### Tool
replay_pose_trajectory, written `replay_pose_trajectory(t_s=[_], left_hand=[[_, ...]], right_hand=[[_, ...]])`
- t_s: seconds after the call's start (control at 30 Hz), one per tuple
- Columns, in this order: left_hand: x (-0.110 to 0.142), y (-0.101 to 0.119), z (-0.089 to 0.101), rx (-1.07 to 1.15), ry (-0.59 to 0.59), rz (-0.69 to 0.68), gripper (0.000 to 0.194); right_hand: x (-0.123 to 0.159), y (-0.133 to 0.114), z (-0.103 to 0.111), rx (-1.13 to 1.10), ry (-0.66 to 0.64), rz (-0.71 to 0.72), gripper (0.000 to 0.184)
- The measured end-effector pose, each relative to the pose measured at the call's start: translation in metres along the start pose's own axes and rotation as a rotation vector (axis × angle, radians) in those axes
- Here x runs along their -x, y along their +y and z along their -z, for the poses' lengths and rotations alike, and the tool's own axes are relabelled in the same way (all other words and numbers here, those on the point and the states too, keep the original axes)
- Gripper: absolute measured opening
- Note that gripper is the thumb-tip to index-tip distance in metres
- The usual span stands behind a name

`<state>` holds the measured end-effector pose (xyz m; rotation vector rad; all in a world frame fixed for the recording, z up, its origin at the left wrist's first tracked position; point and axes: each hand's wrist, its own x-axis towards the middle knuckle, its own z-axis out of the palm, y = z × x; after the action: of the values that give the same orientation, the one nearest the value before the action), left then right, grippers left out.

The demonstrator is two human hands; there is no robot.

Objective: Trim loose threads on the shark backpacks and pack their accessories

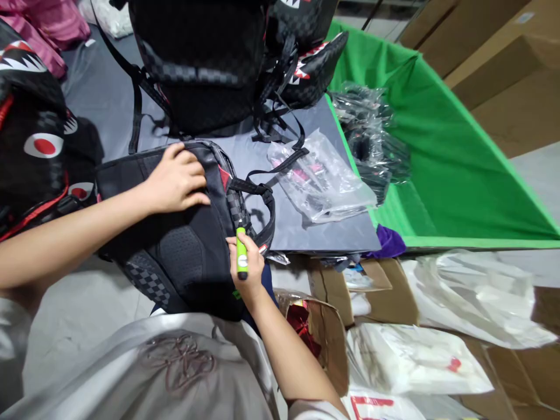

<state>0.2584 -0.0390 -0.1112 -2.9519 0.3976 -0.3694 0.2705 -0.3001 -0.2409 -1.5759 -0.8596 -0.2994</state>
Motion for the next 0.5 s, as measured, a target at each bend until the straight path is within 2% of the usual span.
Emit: replay_pose_trajectory(t_s=[0.1, 0.2, 0.33, 0.5], left_hand=[[0.006, 0.029, -0.002, 0.038, -0.018, -0.047, 0.045], [0.01, 0.047, -0.006, 0.09, 0.007, 0.021, 0.032], [0.019, 0.052, -0.009, 0.149, 0.041, -0.006, 0.017], [0.034, 0.058, -0.011, 0.181, 0.127, -0.08, 0.005]], right_hand=[[-0.013, -0.018, -0.003, -0.196, 0.017, -0.272, 0.029], [-0.028, -0.03, -0.01, -0.262, 0.051, -0.484, 0.03], [-0.042, -0.039, -0.013, -0.2, 0.112, -0.528, 0.03], [-0.052, -0.048, -0.01, -0.186, 0.027, -0.58, 0.025]])
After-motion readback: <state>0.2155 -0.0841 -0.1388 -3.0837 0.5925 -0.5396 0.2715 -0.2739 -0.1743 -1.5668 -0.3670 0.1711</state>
